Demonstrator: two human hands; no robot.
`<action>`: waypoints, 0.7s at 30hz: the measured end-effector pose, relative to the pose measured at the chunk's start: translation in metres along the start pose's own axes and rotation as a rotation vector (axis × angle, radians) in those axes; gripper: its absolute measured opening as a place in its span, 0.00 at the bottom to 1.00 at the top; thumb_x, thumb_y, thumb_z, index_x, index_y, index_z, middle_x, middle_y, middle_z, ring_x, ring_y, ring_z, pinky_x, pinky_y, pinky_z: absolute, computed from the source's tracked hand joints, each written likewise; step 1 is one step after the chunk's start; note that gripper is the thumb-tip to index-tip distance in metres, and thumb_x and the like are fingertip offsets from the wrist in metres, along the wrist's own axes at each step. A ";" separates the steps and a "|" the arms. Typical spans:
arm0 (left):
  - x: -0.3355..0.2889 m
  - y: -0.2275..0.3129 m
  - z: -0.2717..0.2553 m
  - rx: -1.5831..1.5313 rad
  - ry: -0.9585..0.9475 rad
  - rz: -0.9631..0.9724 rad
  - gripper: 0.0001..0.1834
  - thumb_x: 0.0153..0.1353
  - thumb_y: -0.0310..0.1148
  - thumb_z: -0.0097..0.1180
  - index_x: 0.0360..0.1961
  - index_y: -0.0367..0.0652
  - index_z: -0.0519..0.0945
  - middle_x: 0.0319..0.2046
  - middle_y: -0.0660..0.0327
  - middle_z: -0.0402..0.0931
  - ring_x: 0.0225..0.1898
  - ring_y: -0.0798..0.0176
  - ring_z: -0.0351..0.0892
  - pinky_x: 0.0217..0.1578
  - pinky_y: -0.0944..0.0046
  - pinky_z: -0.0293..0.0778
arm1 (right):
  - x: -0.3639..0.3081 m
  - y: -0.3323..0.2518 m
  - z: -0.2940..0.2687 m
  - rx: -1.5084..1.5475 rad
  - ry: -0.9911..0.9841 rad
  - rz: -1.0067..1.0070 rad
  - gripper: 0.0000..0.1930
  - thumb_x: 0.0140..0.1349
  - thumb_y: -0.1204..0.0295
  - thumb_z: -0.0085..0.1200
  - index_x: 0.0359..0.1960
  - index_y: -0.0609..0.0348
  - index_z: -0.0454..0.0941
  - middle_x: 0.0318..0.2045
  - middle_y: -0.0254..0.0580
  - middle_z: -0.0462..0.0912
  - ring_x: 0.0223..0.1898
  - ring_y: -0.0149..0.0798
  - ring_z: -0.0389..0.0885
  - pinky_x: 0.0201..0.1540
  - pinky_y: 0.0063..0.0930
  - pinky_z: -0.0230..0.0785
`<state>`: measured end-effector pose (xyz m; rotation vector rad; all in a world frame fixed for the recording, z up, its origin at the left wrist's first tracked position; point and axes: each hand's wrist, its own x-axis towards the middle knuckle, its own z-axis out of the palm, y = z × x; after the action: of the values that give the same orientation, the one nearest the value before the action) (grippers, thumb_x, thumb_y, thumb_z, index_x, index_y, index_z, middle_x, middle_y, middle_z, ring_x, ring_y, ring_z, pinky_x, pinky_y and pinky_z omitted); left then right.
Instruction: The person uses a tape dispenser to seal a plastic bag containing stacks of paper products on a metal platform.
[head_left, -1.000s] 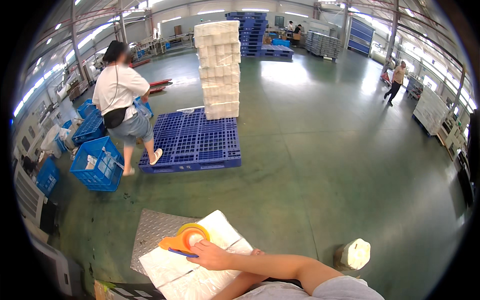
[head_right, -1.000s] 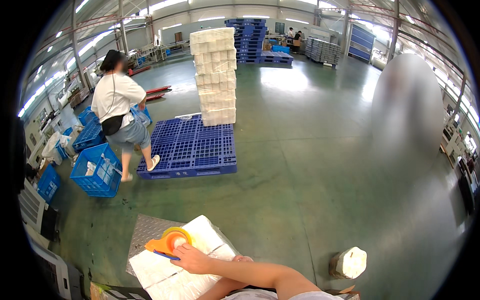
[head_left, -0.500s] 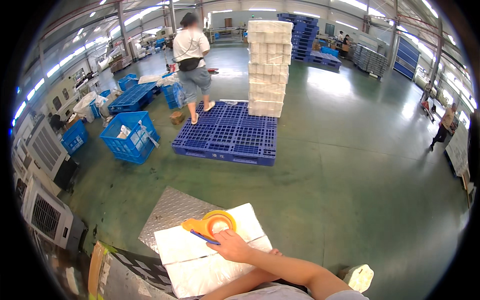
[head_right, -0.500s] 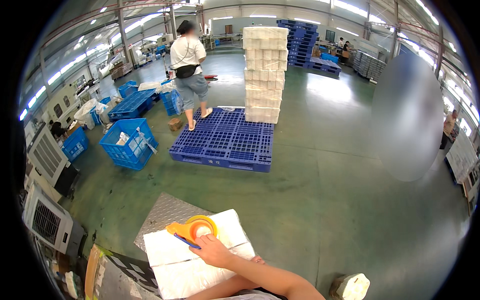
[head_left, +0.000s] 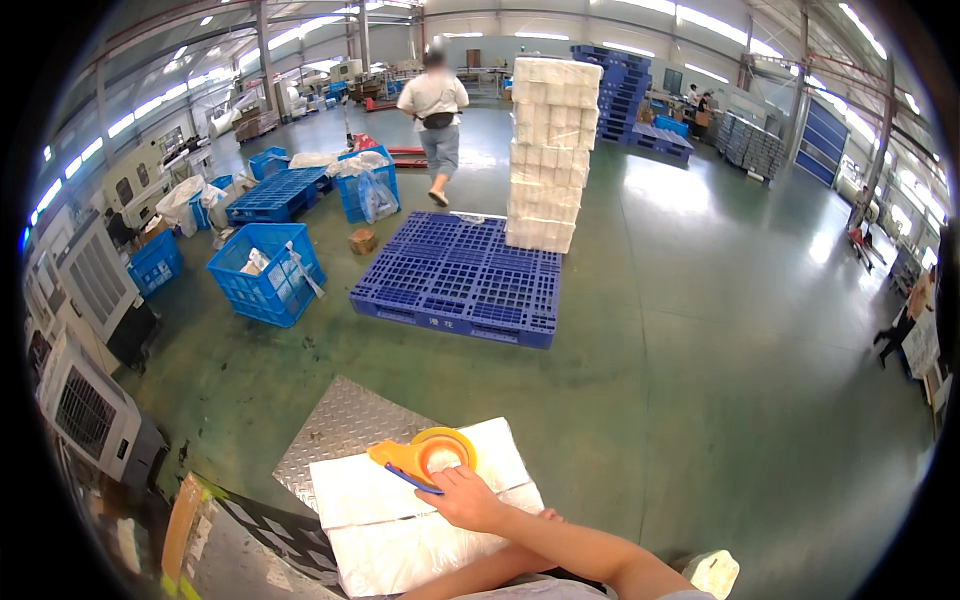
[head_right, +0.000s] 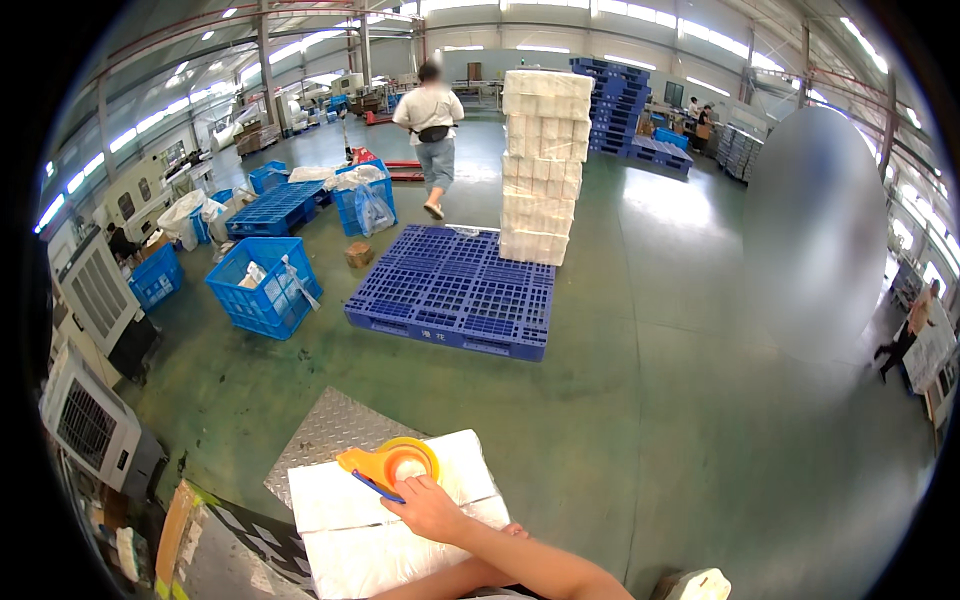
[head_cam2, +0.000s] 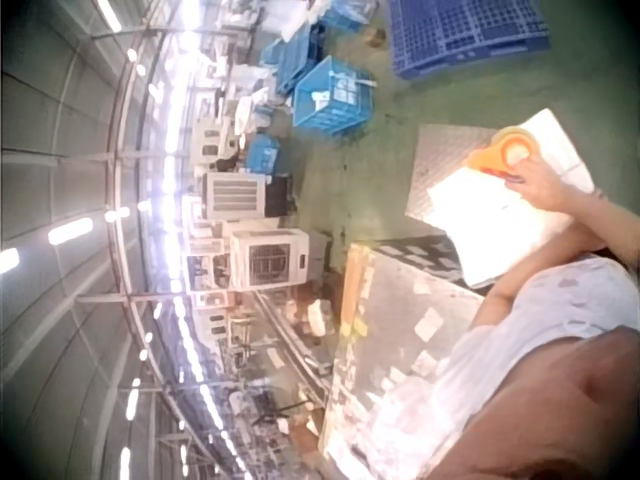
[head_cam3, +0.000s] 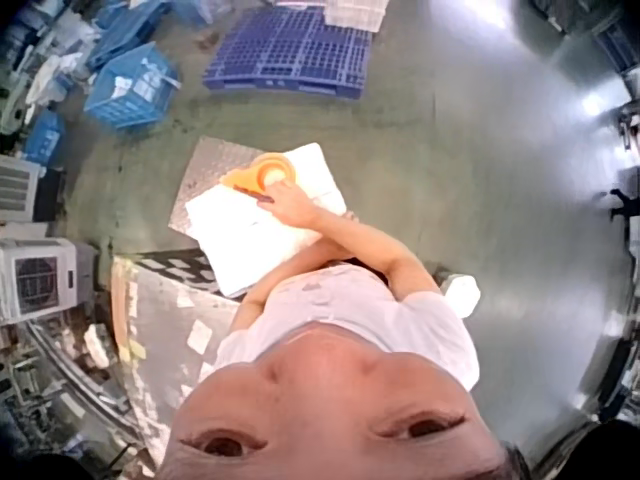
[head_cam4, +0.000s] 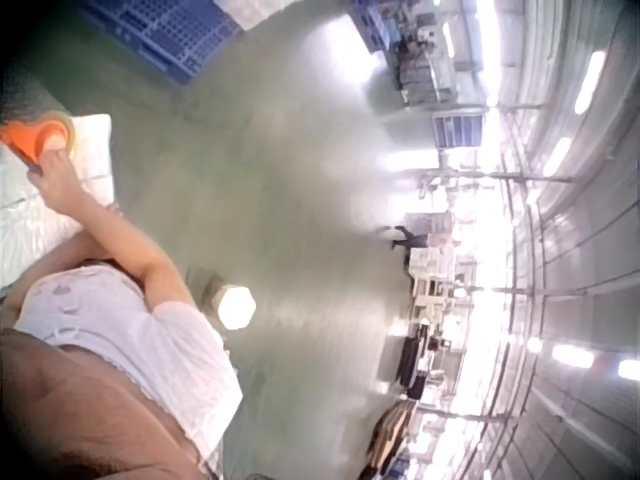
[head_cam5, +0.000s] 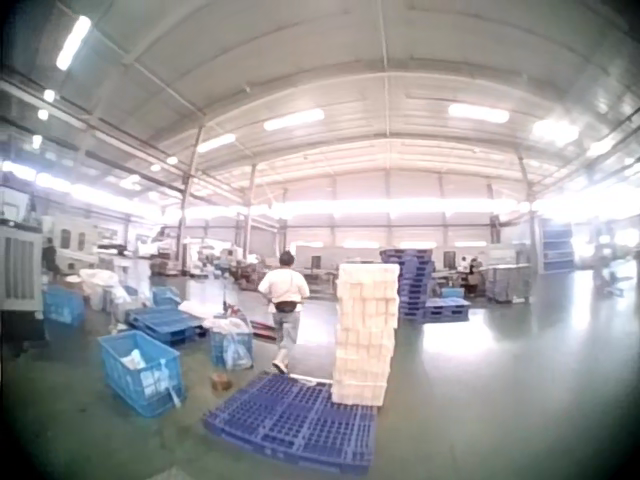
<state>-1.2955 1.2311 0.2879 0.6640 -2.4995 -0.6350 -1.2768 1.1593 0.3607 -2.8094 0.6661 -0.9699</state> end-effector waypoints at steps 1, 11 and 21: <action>0.000 0.000 0.000 0.001 -0.002 -0.001 0.08 0.55 0.38 0.48 0.32 0.45 0.72 0.31 0.58 0.71 0.38 0.58 0.66 0.43 0.54 0.59 | 0.000 -0.001 0.000 -0.003 0.007 -0.002 0.15 0.49 0.75 0.50 0.40 0.54 0.78 0.30 0.41 0.70 0.36 0.40 0.70 0.38 0.32 0.61; 0.006 -0.004 0.000 0.013 -0.012 -0.008 0.09 0.56 0.38 0.48 0.33 0.45 0.72 0.33 0.57 0.70 0.39 0.58 0.66 0.44 0.54 0.59 | 0.001 -0.002 -0.001 -0.031 0.004 -0.001 0.16 0.48 0.75 0.51 0.41 0.53 0.77 0.32 0.41 0.70 0.36 0.40 0.71 0.39 0.32 0.61; 0.004 -0.009 0.001 0.020 -0.036 -0.007 0.10 0.56 0.38 0.48 0.35 0.45 0.71 0.35 0.57 0.70 0.41 0.57 0.65 0.45 0.53 0.58 | -0.002 0.001 0.005 -0.045 0.026 -0.015 0.17 0.46 0.75 0.52 0.42 0.52 0.78 0.32 0.40 0.71 0.34 0.39 0.71 0.38 0.31 0.60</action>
<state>-1.2956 1.2222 0.2834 0.6746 -2.5411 -0.6300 -1.2755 1.1588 0.3558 -2.8496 0.6790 -1.0082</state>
